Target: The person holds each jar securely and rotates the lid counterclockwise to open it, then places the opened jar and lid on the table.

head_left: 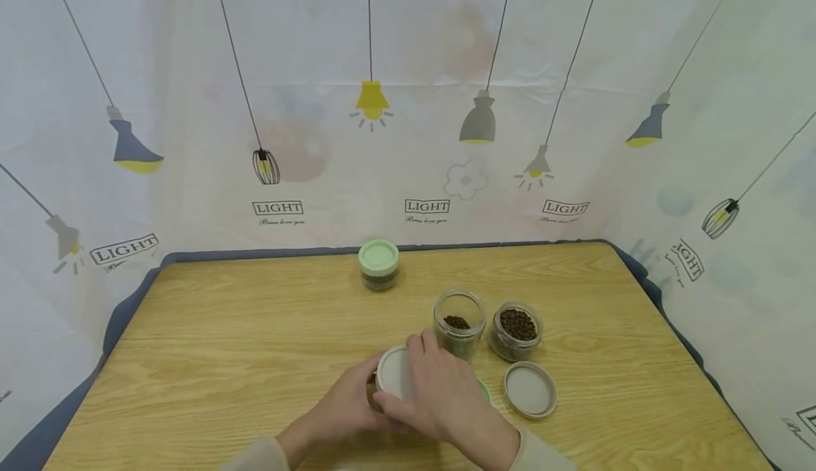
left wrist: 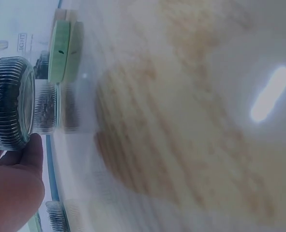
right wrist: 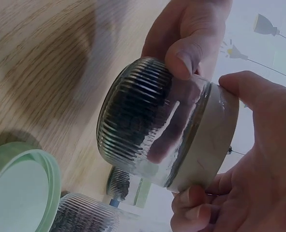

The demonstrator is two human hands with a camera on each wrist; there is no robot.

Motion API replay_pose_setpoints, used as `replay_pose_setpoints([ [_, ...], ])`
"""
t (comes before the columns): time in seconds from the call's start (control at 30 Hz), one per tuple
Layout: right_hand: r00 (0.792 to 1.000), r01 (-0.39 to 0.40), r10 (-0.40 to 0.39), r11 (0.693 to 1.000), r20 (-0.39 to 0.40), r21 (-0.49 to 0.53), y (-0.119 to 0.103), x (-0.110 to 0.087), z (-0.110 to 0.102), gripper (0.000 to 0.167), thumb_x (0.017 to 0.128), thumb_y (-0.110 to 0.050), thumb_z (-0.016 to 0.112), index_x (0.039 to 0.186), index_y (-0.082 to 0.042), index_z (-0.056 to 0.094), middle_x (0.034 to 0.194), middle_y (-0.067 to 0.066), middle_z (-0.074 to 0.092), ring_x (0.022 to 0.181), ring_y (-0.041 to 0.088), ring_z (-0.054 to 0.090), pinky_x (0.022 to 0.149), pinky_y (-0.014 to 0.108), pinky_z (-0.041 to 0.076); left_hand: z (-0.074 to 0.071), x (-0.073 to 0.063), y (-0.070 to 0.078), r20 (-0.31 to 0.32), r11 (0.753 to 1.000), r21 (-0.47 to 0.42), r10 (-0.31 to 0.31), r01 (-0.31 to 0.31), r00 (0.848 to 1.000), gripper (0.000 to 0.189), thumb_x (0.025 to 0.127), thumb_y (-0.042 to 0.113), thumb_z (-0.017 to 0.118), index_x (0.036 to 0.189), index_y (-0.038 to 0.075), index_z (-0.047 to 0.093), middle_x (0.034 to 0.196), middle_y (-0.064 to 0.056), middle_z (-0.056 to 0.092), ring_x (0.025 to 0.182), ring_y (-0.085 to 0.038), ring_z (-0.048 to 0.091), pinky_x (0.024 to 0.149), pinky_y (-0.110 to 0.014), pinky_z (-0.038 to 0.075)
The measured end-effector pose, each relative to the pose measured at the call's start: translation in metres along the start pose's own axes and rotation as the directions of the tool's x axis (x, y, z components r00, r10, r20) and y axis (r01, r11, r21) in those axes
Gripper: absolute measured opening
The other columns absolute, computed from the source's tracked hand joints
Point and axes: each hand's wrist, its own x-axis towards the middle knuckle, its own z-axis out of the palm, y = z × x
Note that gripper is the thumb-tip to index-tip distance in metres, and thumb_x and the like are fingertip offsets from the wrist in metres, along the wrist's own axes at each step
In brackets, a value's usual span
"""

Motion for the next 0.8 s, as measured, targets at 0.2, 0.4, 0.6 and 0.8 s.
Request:
replay_pose_setpoints([
  [0.2, 1.000, 0.005, -0.005, 1.000, -0.001, 0.011, 0.001, 0.000, 0.000, 0.075, 0.075, -0.071, 0.061, 0.114, -0.007, 0.054, 0.096, 0.004, 0.051, 0.065, 0.014, 0.054, 0.050, 0.030, 0.046, 0.003, -0.002, -0.002, -0.014, 1.000, 0.009, 0.001, 0.000, 1.000, 0.084, 0.072, 0.039, 0.085, 0.143, 0.036, 0.040, 0.137, 0.013, 0.055, 0.122, -0.013, 0.055, 0.101, -0.029, 0.045],
  [0.4, 0.998, 0.054, -0.054, 0.998, 0.007, 0.010, 0.003, 0.001, -0.001, 0.076, 0.073, -0.073, 0.061, 0.114, -0.009, 0.054, 0.097, 0.002, 0.052, 0.066, 0.012, 0.053, 0.051, 0.027, 0.045, 0.001, -0.004, -0.002, -0.043, 0.998, 0.052, 0.023, -0.021, 0.999, 0.081, 0.070, 0.044, 0.086, 0.139, 0.034, 0.046, 0.130, 0.013, 0.061, 0.115, -0.010, 0.059, 0.095, -0.026, 0.048],
  [0.6, 0.993, 0.115, -0.116, 0.993, -0.009, -0.007, 0.005, 0.002, 0.001, 0.073, 0.071, -0.072, 0.063, 0.110, -0.010, 0.055, 0.094, 0.000, 0.051, 0.063, 0.011, 0.051, 0.050, 0.024, 0.042, -0.001, -0.006, -0.003, -0.039, 0.994, 0.093, 0.062, -0.058, 0.997, 0.083, 0.066, 0.044, 0.088, 0.138, 0.028, 0.049, 0.125, 0.011, 0.064, 0.110, -0.009, 0.061, 0.095, -0.026, 0.049],
  [0.8, 0.980, 0.200, -0.201, 0.980, -0.003, -0.013, 0.010, 0.001, 0.004, 0.073, 0.070, -0.070, 0.062, 0.112, -0.012, 0.054, 0.098, -0.001, 0.051, 0.063, 0.008, 0.050, 0.050, 0.021, 0.041, -0.004, -0.005, -0.006, -0.005, 0.989, 0.123, 0.079, -0.078, 0.997, 0.080, 0.065, 0.046, 0.087, 0.135, 0.031, 0.051, 0.122, 0.014, 0.064, 0.109, -0.006, 0.061, 0.095, -0.026, 0.049],
])
